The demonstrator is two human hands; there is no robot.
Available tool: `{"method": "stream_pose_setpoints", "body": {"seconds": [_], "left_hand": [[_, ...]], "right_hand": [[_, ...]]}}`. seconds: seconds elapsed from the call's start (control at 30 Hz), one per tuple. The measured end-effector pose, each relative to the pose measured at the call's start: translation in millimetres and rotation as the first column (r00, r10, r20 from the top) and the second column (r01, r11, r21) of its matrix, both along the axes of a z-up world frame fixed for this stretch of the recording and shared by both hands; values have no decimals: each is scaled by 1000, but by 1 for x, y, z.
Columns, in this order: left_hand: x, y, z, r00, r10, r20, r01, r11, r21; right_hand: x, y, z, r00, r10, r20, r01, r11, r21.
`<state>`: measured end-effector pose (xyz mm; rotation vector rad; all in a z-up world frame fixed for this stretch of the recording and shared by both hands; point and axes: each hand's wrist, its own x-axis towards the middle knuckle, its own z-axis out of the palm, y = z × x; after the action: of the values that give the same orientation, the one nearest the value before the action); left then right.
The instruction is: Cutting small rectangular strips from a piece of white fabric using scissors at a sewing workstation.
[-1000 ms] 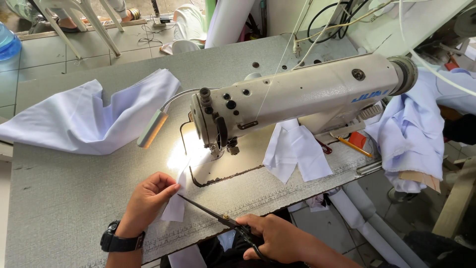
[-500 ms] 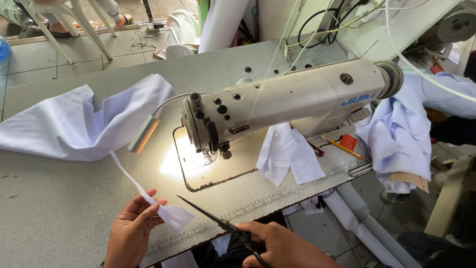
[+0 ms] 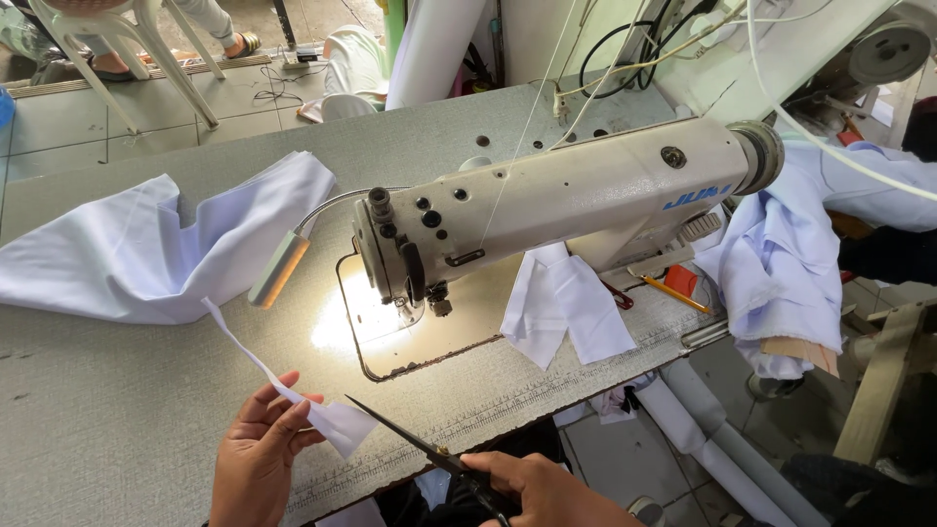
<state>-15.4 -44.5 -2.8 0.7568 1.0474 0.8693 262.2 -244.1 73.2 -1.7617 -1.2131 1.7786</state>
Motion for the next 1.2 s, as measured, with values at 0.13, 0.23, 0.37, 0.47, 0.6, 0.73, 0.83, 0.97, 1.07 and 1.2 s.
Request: {"method": "stream_pose_setpoints", "body": {"seconds": [0.13,0.23,0.37,0.47,0.6,0.73,0.83,0.97,1.07,1.2], "left_hand": [[2,0,6,999,44,7,-44,998,41],[1,-1,6,996,83,14,-83,996,36],[-1,-2,7,994,104,46,-104,994,10],[-2,-3,10,992,108,59,-108,994,-2],[-4,-2,5,989,119,82,-119,993,2],[-4,-1,6,983,156,99,-161,986,35],[-3,-2,13,982,158,101,-162,986,41],[-4,-1,6,984,145,102,-152,986,62],[-3,-1,2,986,148,79,-153,986,61],[-3,-3,-4,986,140,87,-147,986,81]], "right_hand": [[1,-11,-26,994,-28,-107,38,995,91],[3,-20,-71,989,-40,-142,51,996,78],[-2,-21,-85,999,-53,-11,53,998,45],[-4,-18,-85,997,-29,78,28,999,24],[-10,-12,-72,992,-27,125,34,998,-52],[-10,-13,-74,998,-38,55,38,999,-2],[-10,-16,-78,999,-38,17,36,997,75],[-14,-14,-64,996,-32,88,28,998,49],[-16,-10,-57,997,-43,71,49,995,-86],[-19,-9,-52,998,-55,34,58,995,-76]]}}
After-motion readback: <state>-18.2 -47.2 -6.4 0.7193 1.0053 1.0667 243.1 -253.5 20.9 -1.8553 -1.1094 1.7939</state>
